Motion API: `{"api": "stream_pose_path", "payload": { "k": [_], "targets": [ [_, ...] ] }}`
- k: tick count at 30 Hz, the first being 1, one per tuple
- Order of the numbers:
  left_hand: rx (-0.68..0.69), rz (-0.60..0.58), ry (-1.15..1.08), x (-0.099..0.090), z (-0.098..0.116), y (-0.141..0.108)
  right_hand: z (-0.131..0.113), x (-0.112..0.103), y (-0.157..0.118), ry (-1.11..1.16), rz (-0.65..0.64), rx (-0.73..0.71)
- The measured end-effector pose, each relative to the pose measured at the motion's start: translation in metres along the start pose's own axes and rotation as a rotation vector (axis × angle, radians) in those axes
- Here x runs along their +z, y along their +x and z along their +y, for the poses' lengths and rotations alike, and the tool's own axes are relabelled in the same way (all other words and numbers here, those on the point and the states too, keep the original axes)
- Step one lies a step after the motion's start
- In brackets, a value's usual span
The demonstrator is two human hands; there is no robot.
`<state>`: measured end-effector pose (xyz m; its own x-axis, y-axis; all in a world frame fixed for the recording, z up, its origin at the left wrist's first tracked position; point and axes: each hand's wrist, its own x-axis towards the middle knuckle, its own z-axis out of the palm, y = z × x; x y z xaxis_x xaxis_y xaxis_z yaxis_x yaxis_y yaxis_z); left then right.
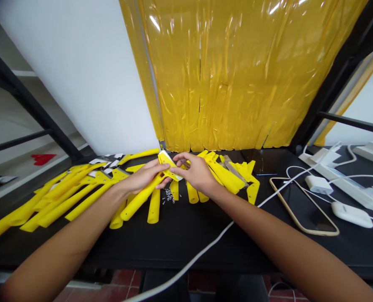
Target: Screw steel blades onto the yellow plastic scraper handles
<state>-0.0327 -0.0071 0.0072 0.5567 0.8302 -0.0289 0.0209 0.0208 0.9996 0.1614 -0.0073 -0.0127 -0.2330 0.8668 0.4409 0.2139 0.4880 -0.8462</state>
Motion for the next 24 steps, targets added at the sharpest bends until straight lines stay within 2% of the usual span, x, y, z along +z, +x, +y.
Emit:
{"api": "stream_pose_path", "payload": {
  "k": [3, 6, 14, 19, 24],
  "targets": [
    [-0.019, 0.015, -0.001, -0.0007, 0.0001, 0.0009, 0.0025, 0.0001, 0.0001, -0.006, 0.017, -0.036],
    [-0.033, 0.014, 0.003, 0.0014, 0.0012, 0.0004, 0.0065, 0.0009, 0.0010, 0.015, -0.001, -0.002],
    [0.006, -0.064, 0.039, 0.0064, 0.0020, -0.0026, -0.0004, 0.0019, -0.0016, 0.247, -0.089, 0.249],
    [0.018, -0.093, 0.029, 0.0031, -0.0003, -0.0012, -0.0008, 0.0037, -0.0004, 0.258, -0.083, 0.213],
    [-0.005, -0.104, 0.030, -0.0017, 0.0000, -0.0008, -0.0024, 0.0013, 0.0008, 0.272, -0.118, 0.239]
  ]
}}
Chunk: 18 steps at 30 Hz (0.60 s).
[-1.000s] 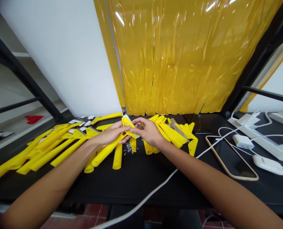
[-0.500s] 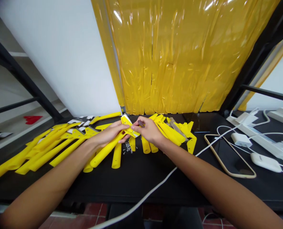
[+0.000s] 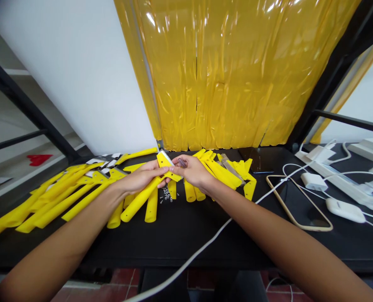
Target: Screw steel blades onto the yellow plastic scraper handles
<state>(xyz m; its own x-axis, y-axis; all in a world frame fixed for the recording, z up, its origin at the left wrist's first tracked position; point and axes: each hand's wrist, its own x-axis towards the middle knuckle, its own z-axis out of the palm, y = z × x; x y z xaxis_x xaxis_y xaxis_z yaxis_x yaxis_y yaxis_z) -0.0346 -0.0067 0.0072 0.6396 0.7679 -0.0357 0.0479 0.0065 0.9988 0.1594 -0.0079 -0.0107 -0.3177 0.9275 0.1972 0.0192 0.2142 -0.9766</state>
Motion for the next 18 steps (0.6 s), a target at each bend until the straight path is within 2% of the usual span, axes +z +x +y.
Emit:
{"api": "stream_pose_path", "payload": {
  "k": [4, 7, 10, 12, 15, 18],
  "targets": [
    [-0.018, 0.022, -0.040, 0.004, 0.001, -0.001, 0.001, 0.002, 0.000, 0.003, 0.002, -0.010],
    [0.027, 0.061, -0.021, 0.007, 0.002, 0.001, 0.002, 0.002, 0.001, -0.017, 0.036, -0.023],
    [0.088, 0.151, 0.047, 0.002, 0.003, 0.004, 0.000, -0.004, 0.003, -0.084, 0.123, -0.019],
    [0.093, 0.226, 0.048, -0.006, 0.005, 0.005, -0.002, -0.012, 0.004, -0.217, 0.141, -0.062],
    [0.044, 0.309, 0.003, -0.017, 0.006, 0.006, -0.001, -0.023, 0.003, -0.572, -0.030, -0.143],
    [-0.016, 0.331, -0.032, -0.021, 0.006, 0.006, 0.003, -0.025, -0.002, -0.933, -0.191, -0.184]
  ]
}}
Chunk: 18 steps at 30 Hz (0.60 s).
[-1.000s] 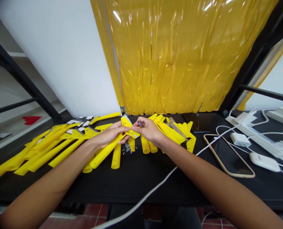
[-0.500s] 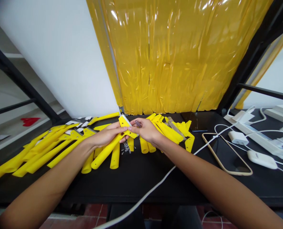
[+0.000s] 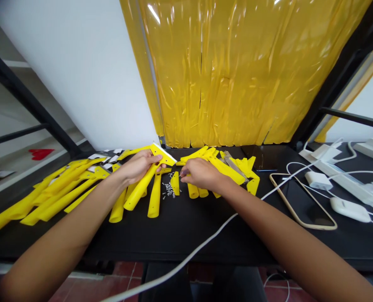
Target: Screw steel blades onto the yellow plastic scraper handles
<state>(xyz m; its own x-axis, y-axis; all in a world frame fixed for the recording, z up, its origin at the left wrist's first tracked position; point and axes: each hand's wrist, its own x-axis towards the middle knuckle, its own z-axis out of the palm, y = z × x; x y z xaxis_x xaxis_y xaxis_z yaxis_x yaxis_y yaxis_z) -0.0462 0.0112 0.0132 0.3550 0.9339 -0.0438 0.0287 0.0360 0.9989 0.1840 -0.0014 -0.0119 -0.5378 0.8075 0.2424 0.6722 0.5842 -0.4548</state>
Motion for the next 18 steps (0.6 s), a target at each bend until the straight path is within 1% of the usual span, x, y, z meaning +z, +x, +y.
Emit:
{"api": "stream_pose_path", "payload": {
  "k": [2, 4, 8, 12, 18],
  "targets": [
    [-0.016, -0.002, -0.007, 0.001, -0.001, 0.000, -0.002, 0.004, -0.003, -0.185, -0.035, -0.009],
    [-0.005, -0.009, -0.004, 0.002, -0.001, 0.000, -0.006, 0.006, -0.006, -0.321, -0.062, 0.016],
    [0.022, -0.051, -0.004, 0.003, -0.003, 0.000, -0.018, 0.006, -0.007, -0.484, -0.141, 0.064],
    [0.038, -0.063, 0.016, 0.002, -0.005, 0.001, -0.026, 0.006, -0.004, -0.533, -0.189, 0.090],
    [0.048, -0.087, 0.018, 0.001, -0.008, 0.003, -0.023, 0.008, -0.002, -0.511, -0.187, 0.011]
  ]
}}
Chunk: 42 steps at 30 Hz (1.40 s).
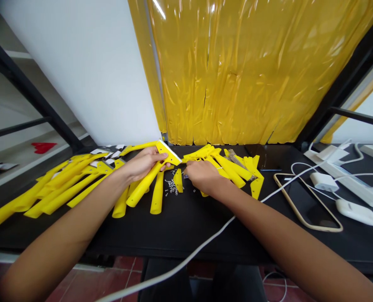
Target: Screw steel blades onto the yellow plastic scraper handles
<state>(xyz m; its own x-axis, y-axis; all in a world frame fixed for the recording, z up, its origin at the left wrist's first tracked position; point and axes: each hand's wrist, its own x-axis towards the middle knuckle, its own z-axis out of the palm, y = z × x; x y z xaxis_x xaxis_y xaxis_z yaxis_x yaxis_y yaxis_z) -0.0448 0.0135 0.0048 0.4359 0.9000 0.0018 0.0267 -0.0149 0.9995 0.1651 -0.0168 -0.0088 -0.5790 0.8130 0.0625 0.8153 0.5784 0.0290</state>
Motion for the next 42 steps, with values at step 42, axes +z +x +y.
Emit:
{"api": "stream_pose_path", "payload": {
  "k": [42],
  "targets": [
    [0.005, -0.038, 0.266, 0.038, -0.004, -0.017, 0.001, 0.014, 0.016, 1.225, 0.560, 0.139]
  ]
}}
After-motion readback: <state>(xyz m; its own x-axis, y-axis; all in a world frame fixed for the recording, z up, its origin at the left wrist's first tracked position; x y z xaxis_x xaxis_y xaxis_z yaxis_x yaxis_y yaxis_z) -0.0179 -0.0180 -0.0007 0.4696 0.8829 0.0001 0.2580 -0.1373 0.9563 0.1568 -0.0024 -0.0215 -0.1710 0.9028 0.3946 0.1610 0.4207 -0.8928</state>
